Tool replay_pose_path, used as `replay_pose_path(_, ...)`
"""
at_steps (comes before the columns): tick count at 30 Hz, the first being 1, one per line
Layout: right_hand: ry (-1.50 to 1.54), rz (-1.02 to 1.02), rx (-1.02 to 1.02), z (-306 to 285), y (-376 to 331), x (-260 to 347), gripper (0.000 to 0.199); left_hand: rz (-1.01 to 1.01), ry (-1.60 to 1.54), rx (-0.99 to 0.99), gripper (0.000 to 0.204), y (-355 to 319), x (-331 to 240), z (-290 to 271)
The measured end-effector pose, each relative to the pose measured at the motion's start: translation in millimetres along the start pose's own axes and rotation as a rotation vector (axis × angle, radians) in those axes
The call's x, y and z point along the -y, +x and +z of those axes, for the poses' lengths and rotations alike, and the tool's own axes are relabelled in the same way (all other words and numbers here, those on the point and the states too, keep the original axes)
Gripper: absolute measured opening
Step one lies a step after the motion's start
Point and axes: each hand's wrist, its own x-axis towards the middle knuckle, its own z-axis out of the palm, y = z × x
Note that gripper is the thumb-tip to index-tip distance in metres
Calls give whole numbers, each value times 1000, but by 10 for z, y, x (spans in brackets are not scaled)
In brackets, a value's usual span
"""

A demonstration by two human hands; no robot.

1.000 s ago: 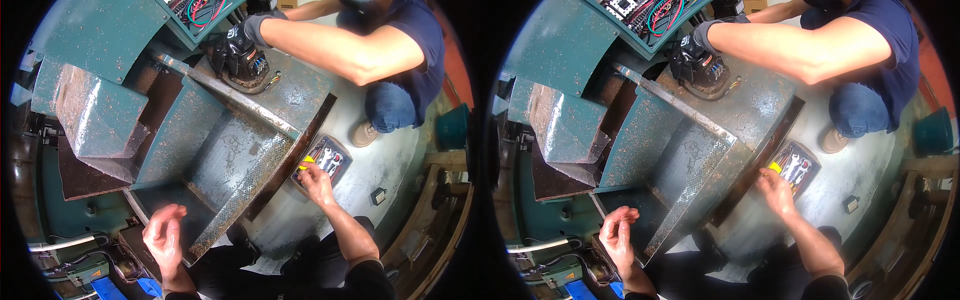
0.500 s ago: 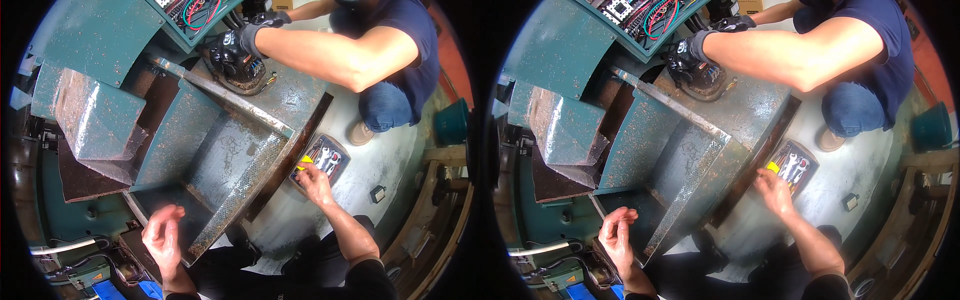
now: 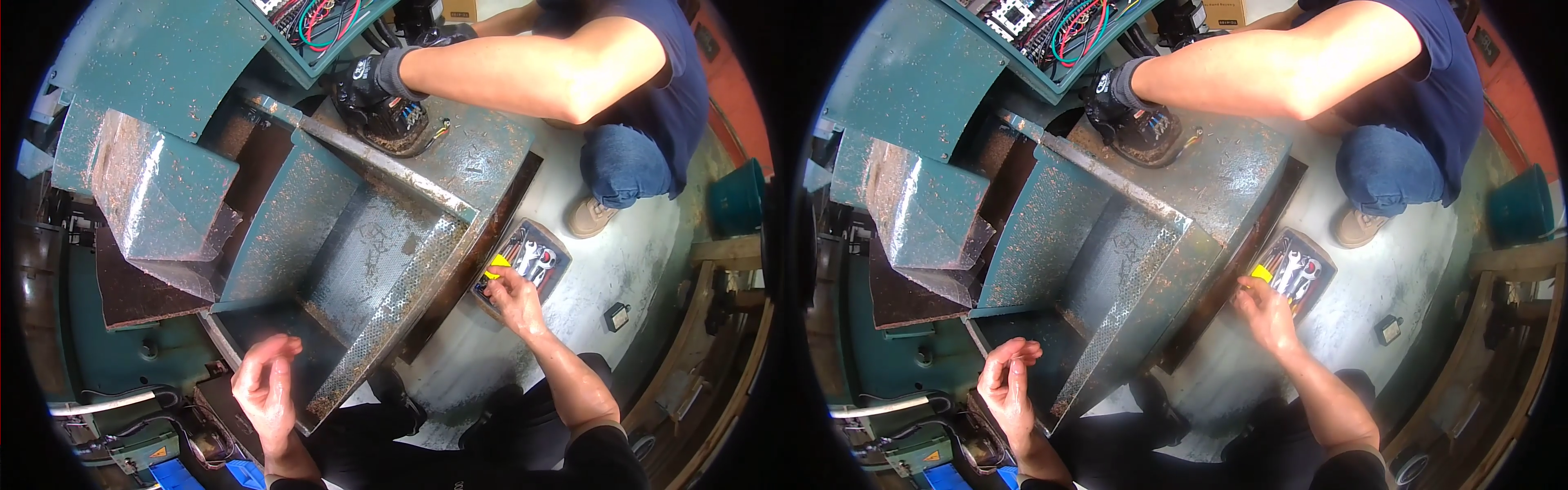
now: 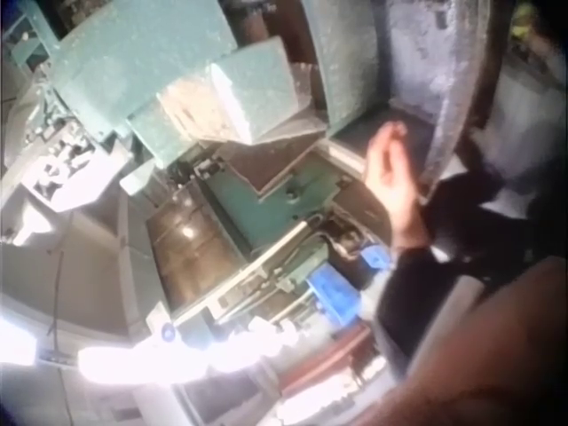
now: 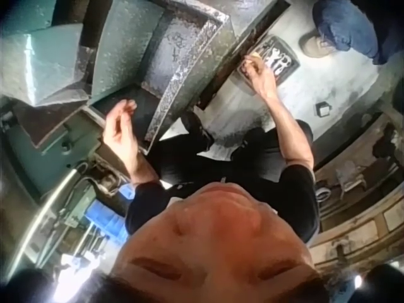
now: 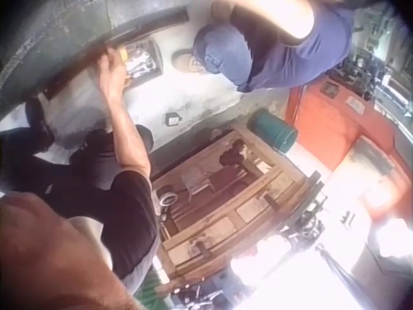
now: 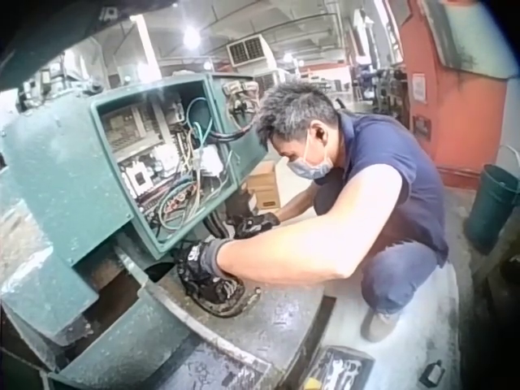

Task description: The person uses a screwdriver to disconnect wires from a motor, removes a small black box, and then replaces the old motor with a new one.

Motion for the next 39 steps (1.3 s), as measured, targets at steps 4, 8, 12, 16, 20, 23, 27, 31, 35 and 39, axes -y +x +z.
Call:
replay_pose_path(4, 59, 26, 8, -1, 7, -14, 30, 3, -5, 5, 19, -3, 4, -6)
replay_pose_path(8, 95, 53, 14, -2, 8, -12, 30, -9, -30, 5, 20, -5, -2, -2)
replay_pose_path(12, 61, 40, 25, -11, 6, -34, 30, -10, -32, 3, 20, -9, 12, -6)
replay_pose_path(16, 44, 28, 23, -9, 20, -57, 30, -10, -27, 8, 20, -9, 7, -7)
replay_pose_path(20, 79, 53, 30, 5, 16, -18, 30, -4, -21, 6, 20, -12, -3, -4)
replay_pose_path(23, 95, 51, 32, 17, 24, -50, 30, -5, -19, 6, 20, -8, 1, -3)
replay_pose_path(27, 106, 69, 38, 18, 24, -13, 30, 2, -26, 6, 20, -8, 3, -9)
replay_pose_path(31, 119, 78, 38, 22, 29, -7, 30, -6, -27, 2, 20, -2, 1, -4)
replay_pose_path(35, 106, 73, 43, 24, 41, -32, 30, -12, -21, 6, 20, 0, -6, -9)
replay_pose_path(39, 140, 94, 40, 32, 53, -27, 29, -19, -36, 6, 20, 10, -16, 4)
